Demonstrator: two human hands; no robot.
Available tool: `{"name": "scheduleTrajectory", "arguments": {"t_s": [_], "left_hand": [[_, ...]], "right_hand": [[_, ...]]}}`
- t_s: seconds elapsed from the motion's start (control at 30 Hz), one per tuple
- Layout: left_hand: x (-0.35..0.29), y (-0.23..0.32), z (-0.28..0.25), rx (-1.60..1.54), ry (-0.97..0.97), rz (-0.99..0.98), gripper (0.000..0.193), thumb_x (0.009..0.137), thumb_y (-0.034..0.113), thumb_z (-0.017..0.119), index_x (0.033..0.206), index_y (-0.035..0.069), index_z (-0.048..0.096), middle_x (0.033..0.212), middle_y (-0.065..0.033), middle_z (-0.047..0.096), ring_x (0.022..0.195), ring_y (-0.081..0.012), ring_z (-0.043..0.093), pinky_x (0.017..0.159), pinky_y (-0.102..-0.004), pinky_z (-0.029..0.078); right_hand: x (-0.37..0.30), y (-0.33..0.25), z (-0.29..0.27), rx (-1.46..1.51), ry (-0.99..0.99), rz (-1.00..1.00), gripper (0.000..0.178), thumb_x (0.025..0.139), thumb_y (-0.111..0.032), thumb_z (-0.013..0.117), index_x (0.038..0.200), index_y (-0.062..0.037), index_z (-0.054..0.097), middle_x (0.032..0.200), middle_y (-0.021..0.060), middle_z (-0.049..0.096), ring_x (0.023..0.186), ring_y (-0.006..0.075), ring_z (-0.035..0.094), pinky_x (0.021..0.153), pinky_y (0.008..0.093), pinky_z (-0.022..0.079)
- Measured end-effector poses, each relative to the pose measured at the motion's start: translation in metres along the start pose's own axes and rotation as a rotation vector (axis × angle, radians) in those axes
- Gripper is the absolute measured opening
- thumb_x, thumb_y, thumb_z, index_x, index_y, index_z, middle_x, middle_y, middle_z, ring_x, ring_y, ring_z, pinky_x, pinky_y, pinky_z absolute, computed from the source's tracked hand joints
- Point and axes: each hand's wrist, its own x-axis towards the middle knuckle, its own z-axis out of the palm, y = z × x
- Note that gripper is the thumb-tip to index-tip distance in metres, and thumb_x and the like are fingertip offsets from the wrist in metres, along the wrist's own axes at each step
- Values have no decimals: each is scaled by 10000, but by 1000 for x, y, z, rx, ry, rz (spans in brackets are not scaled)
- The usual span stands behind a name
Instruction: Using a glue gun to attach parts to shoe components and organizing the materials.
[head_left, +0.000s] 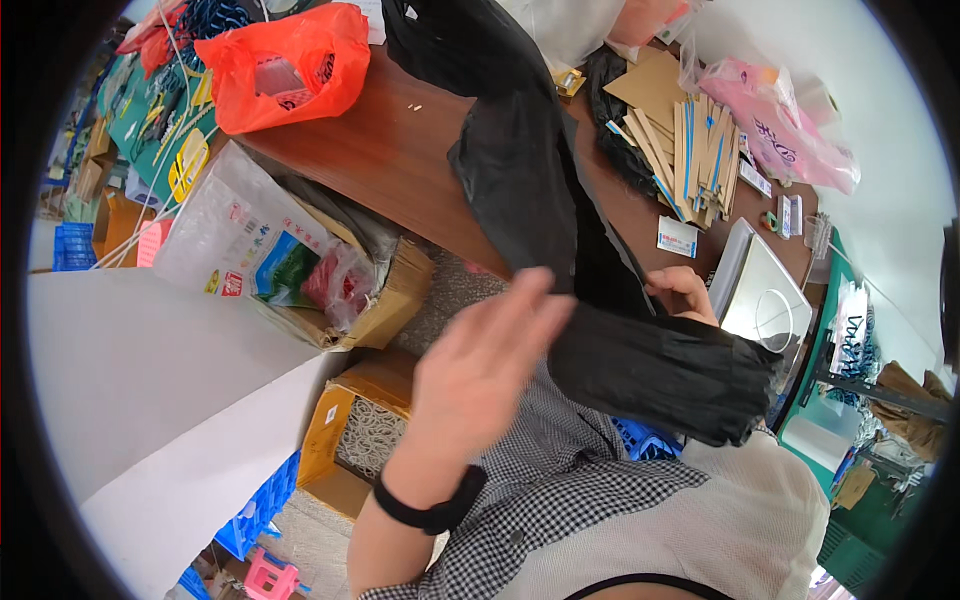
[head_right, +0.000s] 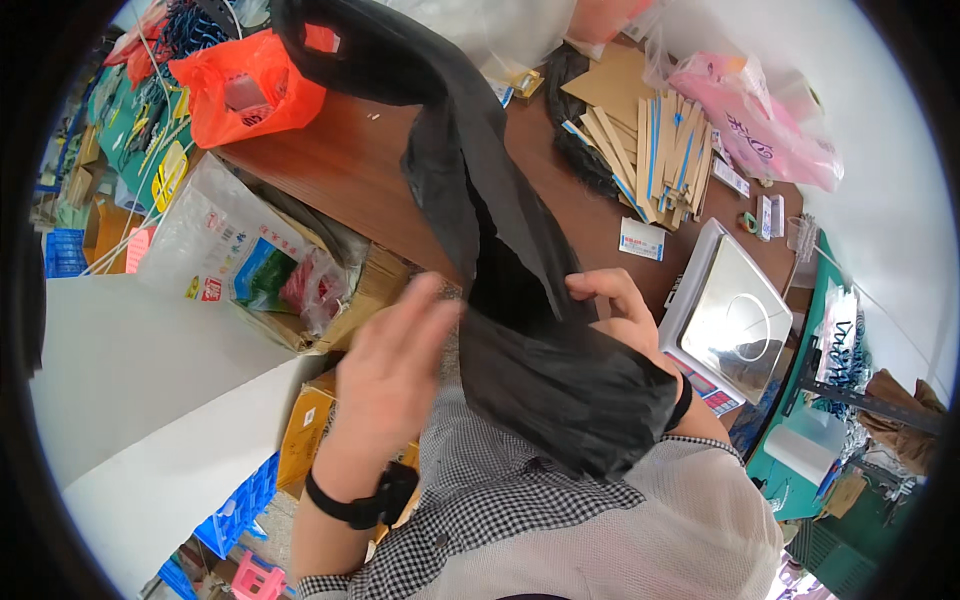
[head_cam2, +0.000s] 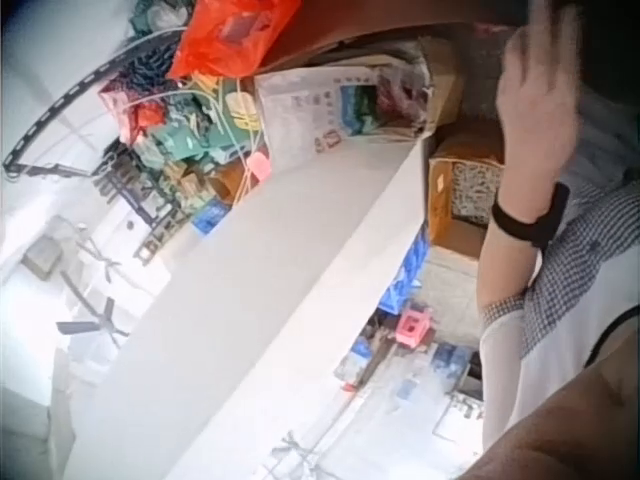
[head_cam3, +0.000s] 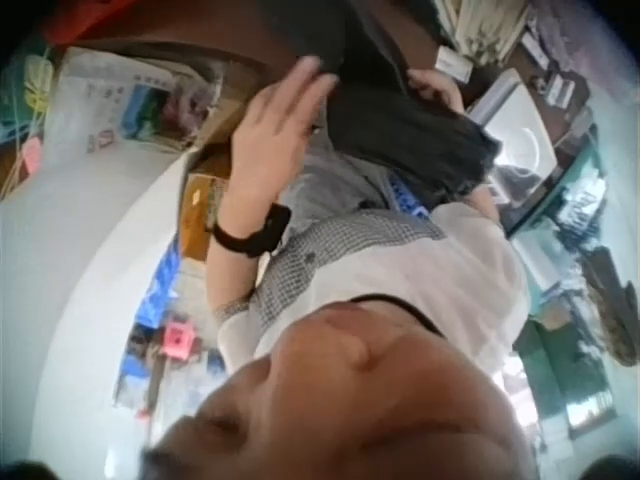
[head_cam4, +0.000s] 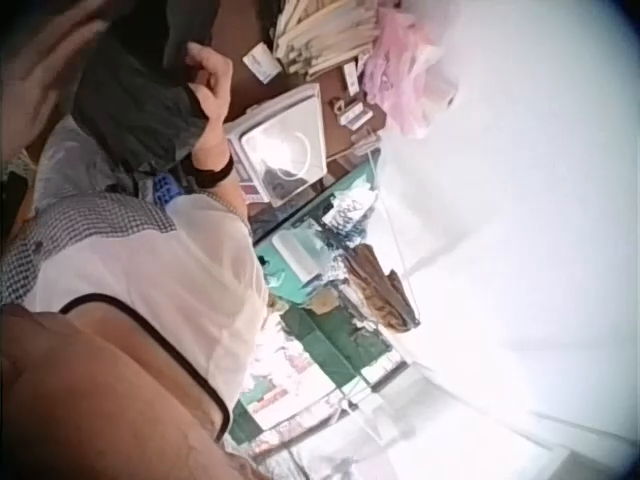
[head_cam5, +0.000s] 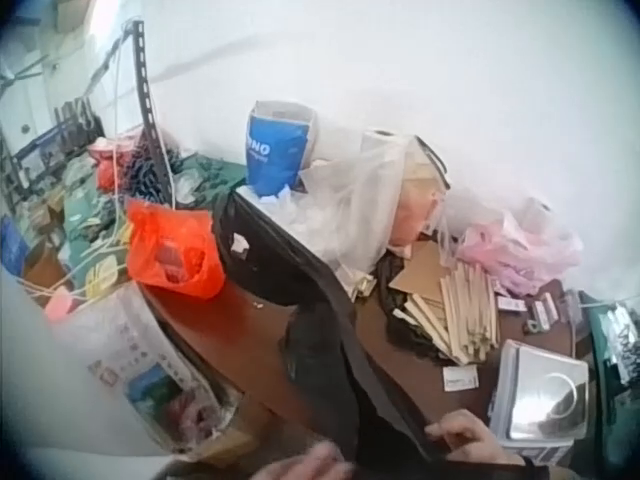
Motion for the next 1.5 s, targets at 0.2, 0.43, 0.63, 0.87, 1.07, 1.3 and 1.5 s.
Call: {"name": "scheduleTrajectory", "arguments": {"t_s": [0.2,0.43,0.63,0.87,1.07,1.3,1.5], "left_hand": [[13,1,13,6,-172,33,341,585,83,579,925,56,577,919,-97,582,751,-228,561,624,-290,474],[-4,6,-15,176,-2,80,326,557,-8,587,878,43,611,820,-104,506,713,-238,555,586,-308,499],[-22,18,-16,106,123,-140,306,536,-90,558,821,0,623,895,-153,540,797,-276,565,671,-315,482],[-49,24,-19,147,60,-331,353,576,-99,599,905,30,605,963,-144,501,862,-285,545,729,-347,475],[-61,29,-17,118,24,-424,385,563,-128,583,908,42,604,1011,-156,465,881,-297,530,732,-356,477],[-52,35,1,19,116,-195,278,533,-47,667,803,6,627,938,-169,504,834,-302,549,743,-379,485],[-55,34,4,95,137,-179,264,567,-32,641,829,4,628,973,-178,508,846,-312,559,712,-356,497]], "right_hand": [[-12,-4,-18,-59,114,479,196,679,-110,685,792,-60,533,1102,202,466,957,305,488,857,368,373],[-14,4,-27,-8,277,343,245,649,-10,692,733,-65,468,1069,176,482,979,290,500,857,352,377],[-15,3,-32,446,562,684,298,745,-120,581,1015,-25,498,1070,151,473,954,244,513,832,364,428],[-30,23,-35,423,459,324,458,658,-114,597,1077,27,477,1037,120,484,942,186,474,850,294,399],[-22,14,-41,-52,176,-3,262,657,-28,662,867,-68,511,1108,188,450,993,269,459,857,369,370],[91,-29,-25,375,184,-391,62,775,-96,556,734,-93,510,938,112,575,842,306,571,774,412,463],[165,-10,27,-367,-1385,441,313,564,-20,544,863,69,575,845,258,562,805,346,565,658,366,457]]}}
